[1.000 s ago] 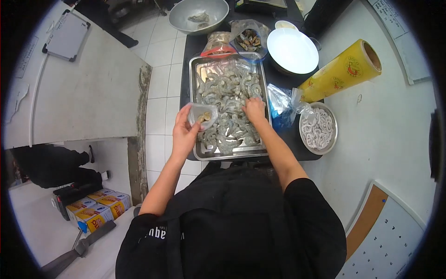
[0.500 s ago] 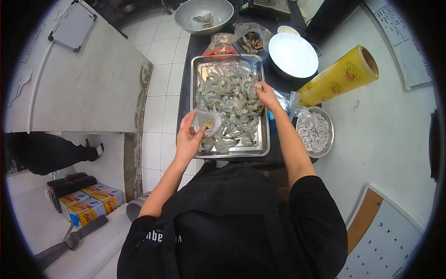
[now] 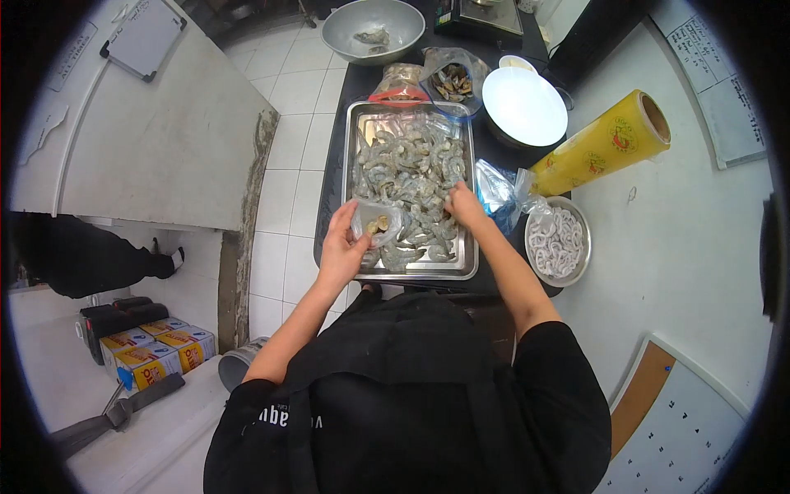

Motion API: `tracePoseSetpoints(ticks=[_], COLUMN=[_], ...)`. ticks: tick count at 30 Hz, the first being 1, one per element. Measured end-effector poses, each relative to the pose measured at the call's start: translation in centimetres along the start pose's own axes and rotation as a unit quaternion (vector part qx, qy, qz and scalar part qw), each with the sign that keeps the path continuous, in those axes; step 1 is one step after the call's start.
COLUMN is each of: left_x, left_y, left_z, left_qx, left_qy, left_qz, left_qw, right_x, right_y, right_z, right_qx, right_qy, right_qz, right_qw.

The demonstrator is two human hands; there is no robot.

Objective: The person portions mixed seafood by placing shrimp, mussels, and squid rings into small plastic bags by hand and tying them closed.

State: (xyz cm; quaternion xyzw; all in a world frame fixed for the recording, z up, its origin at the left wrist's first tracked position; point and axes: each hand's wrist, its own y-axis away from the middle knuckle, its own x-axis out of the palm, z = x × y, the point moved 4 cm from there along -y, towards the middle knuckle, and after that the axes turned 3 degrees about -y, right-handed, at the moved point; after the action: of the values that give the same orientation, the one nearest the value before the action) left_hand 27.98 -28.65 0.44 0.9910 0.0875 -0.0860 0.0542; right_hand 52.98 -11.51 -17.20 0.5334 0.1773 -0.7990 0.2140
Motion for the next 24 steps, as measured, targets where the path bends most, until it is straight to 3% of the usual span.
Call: tracePoseSetpoints(ticks=[1,2,3,5,6,8,12,14,15,16,18,19,24], left_x=[-0.1,-0.1,0.0,-0.1,-0.2,-0.4,-0.5,-0.4,-0.4,-0.3,-0.1,0.0,0.0], left_y=[0.0,0.1,0.2,0.3,0.4,0.5,0.9,1.0,1.1,1.1,0.9,1.2,1.1], left_z=[0.3,0.5,0.5,0.3,0.5,1.2,1.5,1.4,1.6,1.8,2.4,2.7,2.2], left_qx=[-0.009,-0.019,-0.019,-0.002,-0.002,-0.008,-0.017,-0.025,-0.029,-0.023,-0.015,-0.007,0.017], left_qy=[-0.019,-0.037,-0.035,-0.024,-0.023,-0.066,-0.084,-0.105,-0.106,-0.107,-0.109,-0.091,-0.093], left_qz=[0.004,0.009,0.01,0.004,0.005,0.022,0.022,0.034,0.034,0.034,0.038,0.031,0.025], left_qw=[1.0,0.999,0.999,1.0,1.0,0.998,0.996,0.994,0.993,0.993,0.993,0.995,0.995], right_x=[-1.4,-2.4,-3.5,-3.9,-4.3,-4.4,-4.4,-4.1,-7.1,-4.9,-0.2,0.3,-0.3], right_y=[-0.1,-0.3,-0.5,0.0,0.2,0.7,0.8,-0.3,-0.6,-1.1,-3.1,-3.0,-2.6], right_z=[0.1,-0.1,-0.7,-1.5,-1.6,-1.4,-1.4,-2.3,0.9,0.0,-1.1,-0.1,3.6], right_qx=[-0.034,-0.034,0.065,0.219,0.22,0.259,0.281,0.172,0.153,0.154,-0.003,-0.02,0.075], right_qy=[-0.059,-0.058,-0.2,-0.429,-0.428,-0.553,-0.564,-0.298,-0.2,-0.202,0.037,0.055,0.105], right_qz=[-0.061,-0.061,0.012,0.133,0.133,0.121,0.106,0.059,0.089,0.092,0.087,0.085,0.106], right_qw=[0.996,0.996,0.978,0.866,0.866,0.783,0.769,0.937,0.964,0.963,0.996,0.995,0.986])
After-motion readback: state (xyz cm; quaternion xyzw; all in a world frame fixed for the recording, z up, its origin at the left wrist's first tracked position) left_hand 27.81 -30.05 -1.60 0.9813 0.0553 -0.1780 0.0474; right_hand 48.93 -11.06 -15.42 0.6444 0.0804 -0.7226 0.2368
